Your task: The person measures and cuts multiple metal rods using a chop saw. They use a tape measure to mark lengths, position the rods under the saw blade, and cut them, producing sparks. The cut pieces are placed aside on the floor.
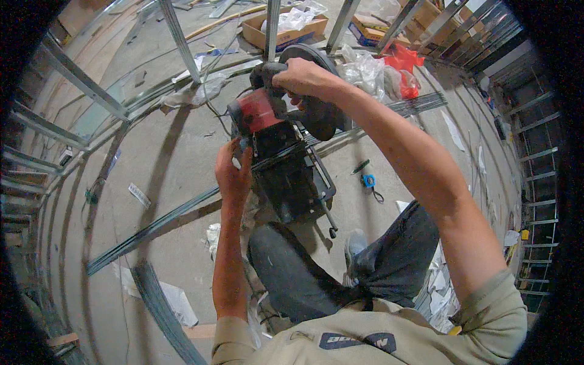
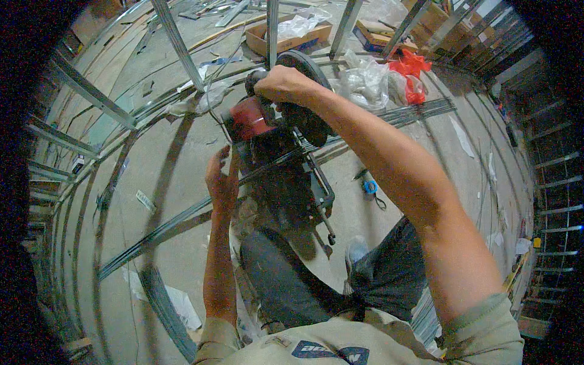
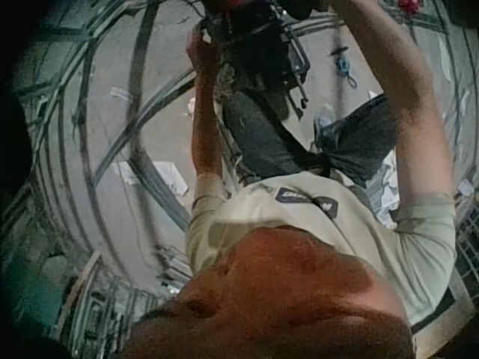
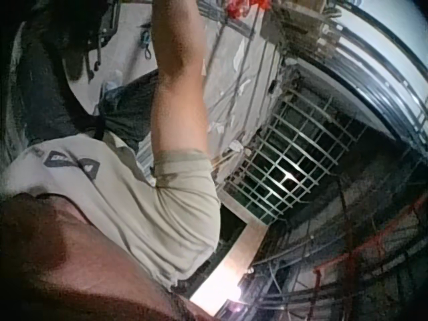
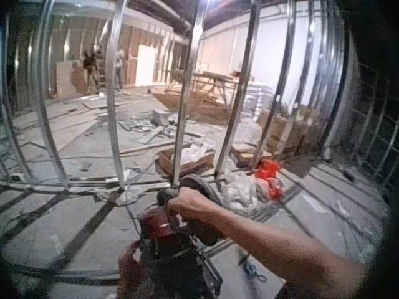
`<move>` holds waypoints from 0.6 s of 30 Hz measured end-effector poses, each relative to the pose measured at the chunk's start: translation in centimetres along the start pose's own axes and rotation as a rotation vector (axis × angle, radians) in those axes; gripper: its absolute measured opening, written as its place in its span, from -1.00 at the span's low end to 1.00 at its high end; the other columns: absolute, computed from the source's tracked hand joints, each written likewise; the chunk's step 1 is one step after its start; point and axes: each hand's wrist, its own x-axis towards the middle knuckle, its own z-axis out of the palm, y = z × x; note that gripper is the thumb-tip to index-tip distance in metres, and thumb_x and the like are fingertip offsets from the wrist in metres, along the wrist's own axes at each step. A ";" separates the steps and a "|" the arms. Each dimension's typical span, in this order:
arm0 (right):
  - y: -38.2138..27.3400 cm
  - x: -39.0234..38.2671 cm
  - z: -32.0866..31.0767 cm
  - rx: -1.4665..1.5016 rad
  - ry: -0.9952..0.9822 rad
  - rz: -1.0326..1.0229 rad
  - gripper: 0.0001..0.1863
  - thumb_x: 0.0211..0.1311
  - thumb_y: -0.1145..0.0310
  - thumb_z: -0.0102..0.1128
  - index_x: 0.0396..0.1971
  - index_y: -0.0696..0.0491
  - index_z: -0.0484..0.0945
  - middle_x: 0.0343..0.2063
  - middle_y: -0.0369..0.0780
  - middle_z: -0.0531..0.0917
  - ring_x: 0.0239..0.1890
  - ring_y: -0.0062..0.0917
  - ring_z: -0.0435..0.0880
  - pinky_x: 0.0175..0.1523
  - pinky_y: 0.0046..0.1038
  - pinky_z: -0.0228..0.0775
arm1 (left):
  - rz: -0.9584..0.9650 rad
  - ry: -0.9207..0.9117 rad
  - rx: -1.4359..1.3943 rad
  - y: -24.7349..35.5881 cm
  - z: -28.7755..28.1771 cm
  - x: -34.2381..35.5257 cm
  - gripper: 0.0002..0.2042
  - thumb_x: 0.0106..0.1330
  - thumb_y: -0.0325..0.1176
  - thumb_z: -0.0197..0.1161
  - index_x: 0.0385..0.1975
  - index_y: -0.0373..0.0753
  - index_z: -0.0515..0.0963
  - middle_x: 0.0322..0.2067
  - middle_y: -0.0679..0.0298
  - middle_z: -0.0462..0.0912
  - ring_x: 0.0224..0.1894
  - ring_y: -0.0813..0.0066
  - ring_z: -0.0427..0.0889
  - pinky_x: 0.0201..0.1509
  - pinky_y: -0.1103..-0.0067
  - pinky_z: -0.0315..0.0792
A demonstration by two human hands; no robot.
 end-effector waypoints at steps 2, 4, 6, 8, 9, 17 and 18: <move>0.3 -0.1 0.0 0.137 -0.038 0.009 -0.56 0.29 0.08 0.09 -0.28 0.26 0.55 -0.51 -0.13 0.63 -0.55 -0.41 0.66 -0.43 -0.35 0.58 | 0.006 0.017 -0.075 2.9 0.1 1.4 -0.75 0.34 -0.39 0.32 -0.05 -0.34 0.61 -0.12 0.03 0.68 -0.06 0.13 0.68 0.06 0.37 0.52; 0.7 -0.1 0.0 0.256 -0.048 0.044 -0.53 0.36 0.04 0.04 -0.28 0.23 0.57 -0.53 -0.15 0.62 -0.56 -0.42 0.64 -0.44 -0.35 0.57 | 0.062 0.016 -0.138 5.0 0.3 2.9 -0.78 0.36 -0.41 0.30 -0.06 -0.34 0.61 -0.12 0.05 0.69 -0.09 0.17 0.70 0.03 0.40 0.54; 0.9 0.0 0.1 0.296 -0.067 0.027 -0.51 0.41 0.00 -0.01 -0.29 0.20 0.58 -0.53 -0.16 0.61 -0.56 -0.43 0.63 -0.45 -0.36 0.55 | 0.019 -0.003 -0.179 6.7 0.7 4.4 -0.79 0.36 -0.43 0.29 -0.06 -0.33 0.61 -0.11 0.06 0.69 -0.08 0.19 0.71 0.04 0.41 0.54; 1.0 0.2 0.2 0.290 -0.112 -0.035 -0.52 0.41 0.01 -0.01 -0.29 0.20 0.59 -0.55 -0.17 0.60 -0.56 -0.43 0.62 -0.46 -0.36 0.53 | 0.019 -0.001 -0.197 7.9 0.9 5.1 -0.79 0.37 -0.43 0.28 -0.05 -0.32 0.61 -0.10 0.06 0.69 -0.07 0.20 0.71 0.05 0.42 0.54; 1.0 0.3 0.3 0.297 -0.073 0.000 -0.51 0.42 0.00 -0.01 -0.30 0.20 0.59 -0.54 -0.17 0.60 -0.56 -0.44 0.61 -0.47 -0.36 0.53 | 0.023 0.003 -0.190 8.3 1.2 5.5 -0.78 0.37 -0.42 0.28 -0.04 -0.32 0.61 -0.09 0.06 0.69 -0.06 0.20 0.71 0.05 0.42 0.55; 1.3 1.1 0.6 0.197 -0.016 0.068 -0.53 0.45 -0.02 0.00 -0.30 0.15 0.58 -0.46 -0.22 0.56 -0.50 -0.50 0.53 -0.44 -0.36 0.47 | -0.067 -0.048 -0.254 8.7 4.0 6.0 -0.64 0.39 -0.41 0.15 0.16 -0.33 0.52 0.03 -0.02 0.64 0.06 0.11 0.65 0.18 0.38 0.48; 1.3 1.2 0.6 0.224 -0.020 0.093 -0.53 0.45 -0.01 0.00 -0.30 0.15 0.58 -0.46 -0.23 0.55 -0.49 -0.50 0.53 -0.43 -0.36 0.47 | -0.052 -0.040 -0.207 8.6 4.5 6.2 -0.64 0.39 -0.45 0.12 0.17 -0.32 0.52 0.02 0.01 0.64 0.05 0.17 0.64 0.16 0.40 0.49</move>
